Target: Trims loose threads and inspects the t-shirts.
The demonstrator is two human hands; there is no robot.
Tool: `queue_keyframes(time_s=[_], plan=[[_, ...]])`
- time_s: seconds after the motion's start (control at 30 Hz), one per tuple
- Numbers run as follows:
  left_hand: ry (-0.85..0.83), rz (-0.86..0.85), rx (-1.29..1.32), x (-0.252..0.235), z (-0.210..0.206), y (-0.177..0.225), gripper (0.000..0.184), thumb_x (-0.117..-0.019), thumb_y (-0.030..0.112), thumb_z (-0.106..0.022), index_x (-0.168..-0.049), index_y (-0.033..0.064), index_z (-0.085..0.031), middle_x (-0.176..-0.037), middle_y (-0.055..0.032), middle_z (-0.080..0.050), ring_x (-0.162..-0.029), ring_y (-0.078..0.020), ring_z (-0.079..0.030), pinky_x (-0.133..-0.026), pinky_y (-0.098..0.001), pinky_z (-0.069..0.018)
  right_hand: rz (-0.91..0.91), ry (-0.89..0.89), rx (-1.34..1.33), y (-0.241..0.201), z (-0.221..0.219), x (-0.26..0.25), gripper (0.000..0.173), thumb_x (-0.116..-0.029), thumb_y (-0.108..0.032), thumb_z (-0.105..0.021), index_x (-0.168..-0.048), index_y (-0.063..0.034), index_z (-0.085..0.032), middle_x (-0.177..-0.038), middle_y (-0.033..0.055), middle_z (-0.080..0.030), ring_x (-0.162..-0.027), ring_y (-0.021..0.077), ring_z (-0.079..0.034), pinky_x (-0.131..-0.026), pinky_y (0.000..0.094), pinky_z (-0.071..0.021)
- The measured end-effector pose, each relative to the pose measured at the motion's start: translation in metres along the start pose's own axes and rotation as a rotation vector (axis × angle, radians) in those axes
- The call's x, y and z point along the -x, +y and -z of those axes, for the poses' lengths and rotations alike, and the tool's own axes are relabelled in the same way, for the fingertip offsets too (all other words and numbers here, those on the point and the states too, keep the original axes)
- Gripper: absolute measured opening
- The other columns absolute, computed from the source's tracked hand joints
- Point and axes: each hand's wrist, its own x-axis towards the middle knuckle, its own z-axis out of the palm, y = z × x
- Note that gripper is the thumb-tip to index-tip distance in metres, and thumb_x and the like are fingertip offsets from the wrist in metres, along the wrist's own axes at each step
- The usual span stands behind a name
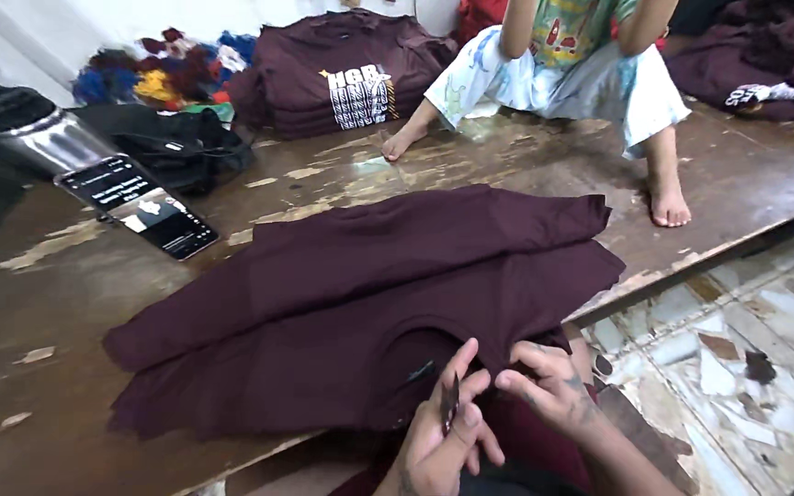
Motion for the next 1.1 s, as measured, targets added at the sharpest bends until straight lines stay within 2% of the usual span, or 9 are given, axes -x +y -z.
queue_keyframes(time_s=[0.1, 0.2, 0.3, 0.53, 0.67, 0.73, 0.87, 1.0, 1.1], plan=[[0.017, -0.136, -0.423, -0.001, 0.007, 0.007, 0.055, -0.1099, 0.038, -0.040, -0.160, 0.0160, -0.033, -0.133, -0.0012, -0.067, -0.075, 0.0012, -0.067, -0.064, -0.0178, -0.0575, -0.034, -0.063, -0.155, 0.006, 0.001, 0.010, 0.028, -0.1043, -0.031, -0.058, -0.092, -0.0072, -0.064, -0.072, -0.0013, -0.065, -0.062, -0.0009, -0.063, -0.057, 0.0164, -0.0561], [0.056, -0.277, -1.031, -0.013, 0.023, 0.032, 0.044, -0.1043, 0.024, -0.052, -0.145, 0.0075, -0.054, -0.092, -0.0051, -0.071, -0.067, -0.0118, -0.065, -0.058, -0.0274, -0.0564, 0.092, -0.087, -0.028, 0.005, 0.019, 0.017, 0.025, -0.1056, -0.029, -0.056, -0.096, -0.0095, -0.067, -0.085, -0.0021, -0.068, -0.076, -0.0021, -0.065, -0.070, 0.0132, -0.0553], [0.004, -0.298, -1.338, -0.029, 0.024, 0.054, 0.042, -0.0956, 0.031, -0.056, -0.130, 0.0101, -0.069, -0.083, -0.0083, -0.064, -0.062, -0.0226, -0.063, -0.048, -0.0374, -0.0507, 0.163, -0.126, 0.074, -0.002, 0.031, 0.016, 0.026, -0.1071, -0.027, -0.053, -0.096, -0.0062, -0.064, -0.087, 0.0029, -0.066, -0.082, 0.0022, -0.065, -0.075, 0.0146, -0.0539], [-0.090, -0.492, -1.529, -0.046, 0.018, 0.063, 0.029, -0.0893, 0.012, -0.057, -0.109, 0.0164, -0.078, -0.075, -0.0043, -0.066, -0.060, -0.0223, -0.063, -0.047, -0.0358, -0.0457, 0.248, -0.096, 0.126, -0.008, 0.028, 0.011, 0.025, -0.1066, -0.022, -0.052, -0.090, -0.0053, -0.062, -0.080, 0.0053, -0.063, -0.076, 0.0073, -0.064, -0.071, 0.0180, -0.0537], [-0.037, -0.438, -1.478, -0.041, 0.026, 0.067, 0.031, -0.0939, 0.021, -0.057, -0.117, 0.0139, -0.076, -0.081, -0.0064, -0.067, -0.066, -0.0237, -0.066, -0.052, -0.0366, -0.0506, 0.216, -0.195, 0.157, -0.004, 0.034, 0.024, 0.026, -0.1061, -0.025, -0.054, -0.091, -0.0091, -0.066, -0.084, 0.0004, -0.068, -0.080, 0.0028, -0.065, -0.075, 0.0165, -0.0546], [-0.013, -0.420, -1.450, -0.037, 0.031, 0.069, 0.032, -0.0949, 0.025, -0.056, -0.119, 0.0131, -0.074, -0.084, -0.0071, -0.068, -0.069, -0.0240, -0.067, -0.055, -0.0372, -0.0522, 0.176, -0.233, 0.212, -0.002, 0.040, 0.024, 0.030, -0.1060, -0.033, -0.054, -0.093, -0.0098, -0.068, -0.085, -0.0005, -0.070, -0.080, 0.0017, -0.066, -0.074, 0.0171, -0.0555], [0.009, -0.392, -1.402, -0.031, 0.034, 0.065, 0.033, -0.0937, 0.025, -0.056, -0.119, 0.0128, -0.074, -0.085, -0.0071, -0.068, -0.071, -0.0234, -0.067, -0.056, -0.0367, -0.0529, 0.080, -0.161, 0.422, 0.001, 0.030, 0.016, 0.062, -0.0975, -0.067, -0.048, -0.086, -0.0099, -0.069, -0.067, 0.0003, -0.062, -0.056, 0.0070, -0.058, -0.051, 0.0246, -0.0506], [0.009, -0.416, -1.396, -0.030, 0.027, 0.059, 0.034, -0.0910, 0.025, -0.058, -0.118, 0.0134, -0.075, -0.084, -0.0054, -0.068, -0.070, -0.0215, -0.066, -0.055, -0.0350, -0.0530, 0.115, -0.060, 0.332, 0.012, 0.006, 0.012, 0.024, -0.0976, -0.026, -0.059, -0.086, -0.0069, -0.068, -0.074, 0.0034, -0.068, -0.068, 0.0063, -0.066, -0.065, 0.0191, -0.0552], [-0.020, -0.442, -1.467, -0.028, 0.023, 0.059, 0.030, -0.0907, 0.023, -0.060, -0.115, 0.0144, -0.076, -0.083, -0.0050, -0.068, -0.069, -0.0223, -0.066, -0.054, -0.0352, -0.0508, 0.115, -0.065, 0.130, 0.008, 0.011, 0.021, 0.021, -0.1023, -0.025, -0.057, -0.091, -0.0085, -0.062, -0.079, 0.0001, -0.064, -0.072, -0.0015, -0.061, -0.067, 0.0114, -0.0519]])
